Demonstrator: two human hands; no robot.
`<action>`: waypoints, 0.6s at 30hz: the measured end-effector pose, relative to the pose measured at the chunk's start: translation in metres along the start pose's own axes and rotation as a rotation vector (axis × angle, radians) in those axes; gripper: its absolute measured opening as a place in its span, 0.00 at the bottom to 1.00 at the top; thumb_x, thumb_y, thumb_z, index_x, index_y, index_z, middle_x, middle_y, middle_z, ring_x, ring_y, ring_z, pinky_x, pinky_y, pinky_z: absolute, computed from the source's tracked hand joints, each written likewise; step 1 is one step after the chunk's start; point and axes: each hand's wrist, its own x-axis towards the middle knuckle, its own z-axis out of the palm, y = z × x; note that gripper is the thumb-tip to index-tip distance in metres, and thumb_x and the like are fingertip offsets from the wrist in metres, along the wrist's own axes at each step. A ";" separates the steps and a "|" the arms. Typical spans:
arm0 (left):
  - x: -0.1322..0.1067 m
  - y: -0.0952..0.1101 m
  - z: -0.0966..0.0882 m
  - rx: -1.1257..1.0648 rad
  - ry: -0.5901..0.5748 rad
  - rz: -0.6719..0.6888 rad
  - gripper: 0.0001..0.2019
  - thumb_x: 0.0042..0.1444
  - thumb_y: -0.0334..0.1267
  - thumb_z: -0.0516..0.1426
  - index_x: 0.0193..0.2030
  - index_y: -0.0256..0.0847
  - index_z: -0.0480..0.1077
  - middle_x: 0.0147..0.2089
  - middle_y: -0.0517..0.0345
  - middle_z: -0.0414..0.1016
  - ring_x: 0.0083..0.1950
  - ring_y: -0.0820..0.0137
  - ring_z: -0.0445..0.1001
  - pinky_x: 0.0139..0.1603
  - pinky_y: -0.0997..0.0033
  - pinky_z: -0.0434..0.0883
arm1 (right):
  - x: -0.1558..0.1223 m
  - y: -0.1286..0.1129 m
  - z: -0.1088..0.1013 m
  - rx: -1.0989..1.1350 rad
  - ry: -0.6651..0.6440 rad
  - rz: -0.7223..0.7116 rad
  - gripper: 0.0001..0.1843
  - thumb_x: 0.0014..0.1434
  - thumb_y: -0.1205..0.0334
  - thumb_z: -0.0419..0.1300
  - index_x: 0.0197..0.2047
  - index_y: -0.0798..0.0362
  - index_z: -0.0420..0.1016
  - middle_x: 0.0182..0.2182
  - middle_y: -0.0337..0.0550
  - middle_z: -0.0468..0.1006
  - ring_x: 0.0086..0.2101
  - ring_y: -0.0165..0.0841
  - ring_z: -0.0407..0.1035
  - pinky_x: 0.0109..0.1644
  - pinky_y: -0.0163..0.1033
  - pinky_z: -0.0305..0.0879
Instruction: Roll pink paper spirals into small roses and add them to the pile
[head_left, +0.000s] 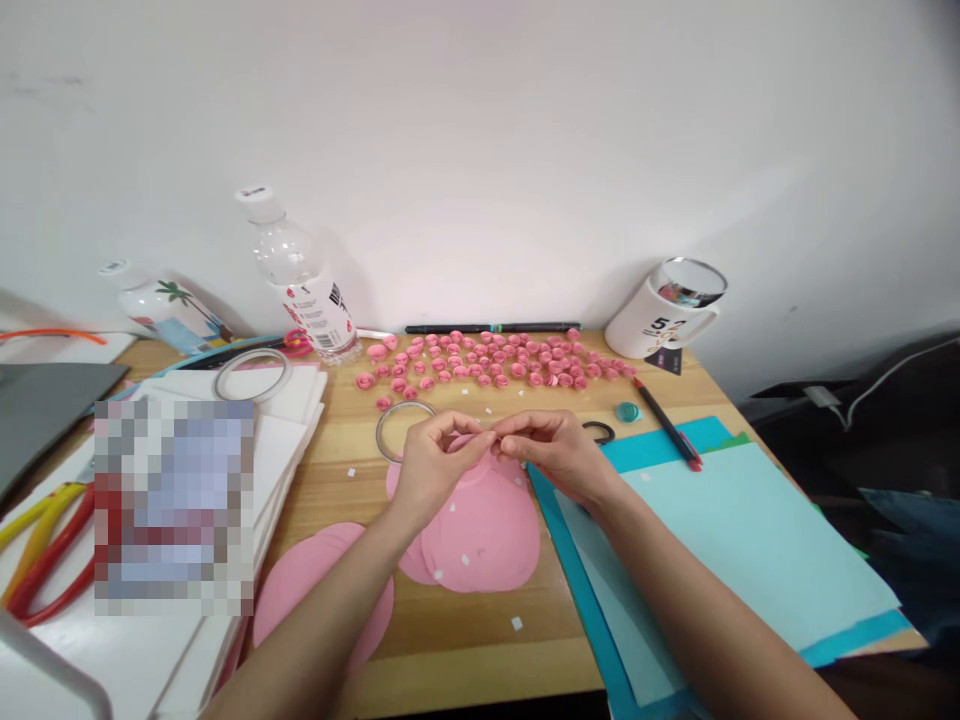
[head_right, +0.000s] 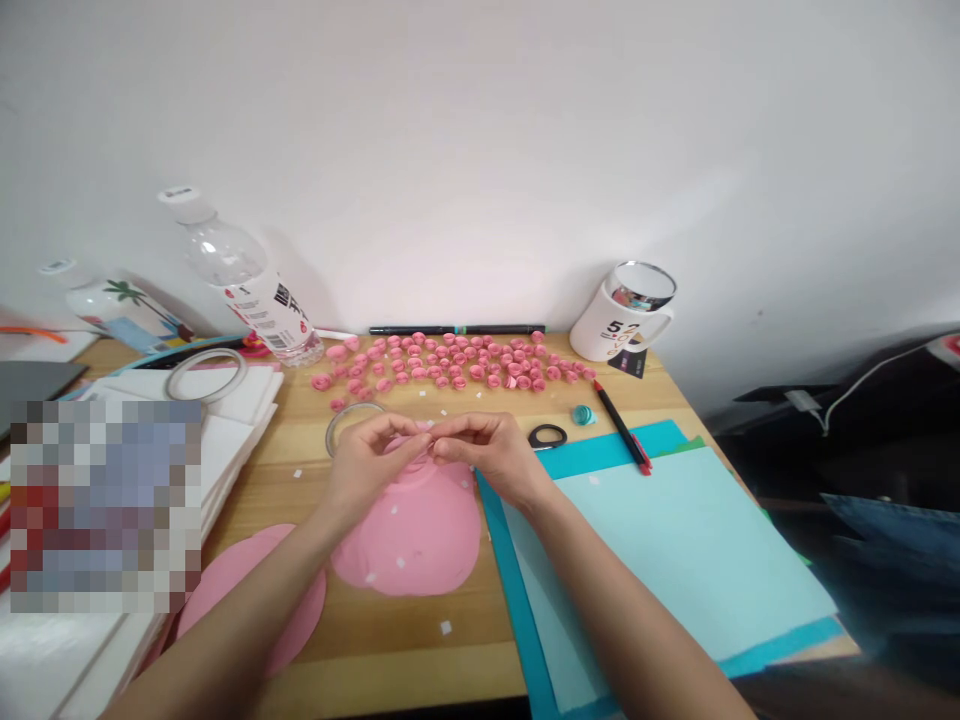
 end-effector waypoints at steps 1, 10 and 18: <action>0.000 0.000 0.000 0.000 -0.006 0.000 0.08 0.41 0.38 0.64 0.24 0.37 0.71 0.27 0.58 0.75 0.29 0.73 0.72 0.29 0.76 0.68 | 0.000 0.000 0.000 -0.004 0.000 -0.005 0.09 0.42 0.62 0.71 0.30 0.51 0.81 0.27 0.38 0.81 0.27 0.27 0.72 0.38 0.35 0.69; 0.001 0.000 -0.002 -0.047 -0.022 -0.037 0.08 0.42 0.39 0.63 0.25 0.37 0.71 0.26 0.60 0.73 0.27 0.75 0.70 0.27 0.78 0.67 | 0.000 0.000 -0.004 -0.036 -0.086 -0.045 0.10 0.46 0.59 0.69 0.34 0.51 0.81 0.29 0.41 0.80 0.30 0.29 0.72 0.39 0.37 0.69; -0.001 0.004 0.000 -0.050 -0.036 -0.058 0.10 0.41 0.41 0.64 0.25 0.36 0.72 0.25 0.59 0.74 0.27 0.74 0.70 0.26 0.77 0.67 | -0.002 -0.002 0.002 -0.103 -0.012 -0.039 0.09 0.45 0.59 0.69 0.31 0.52 0.80 0.27 0.39 0.79 0.29 0.28 0.71 0.38 0.36 0.69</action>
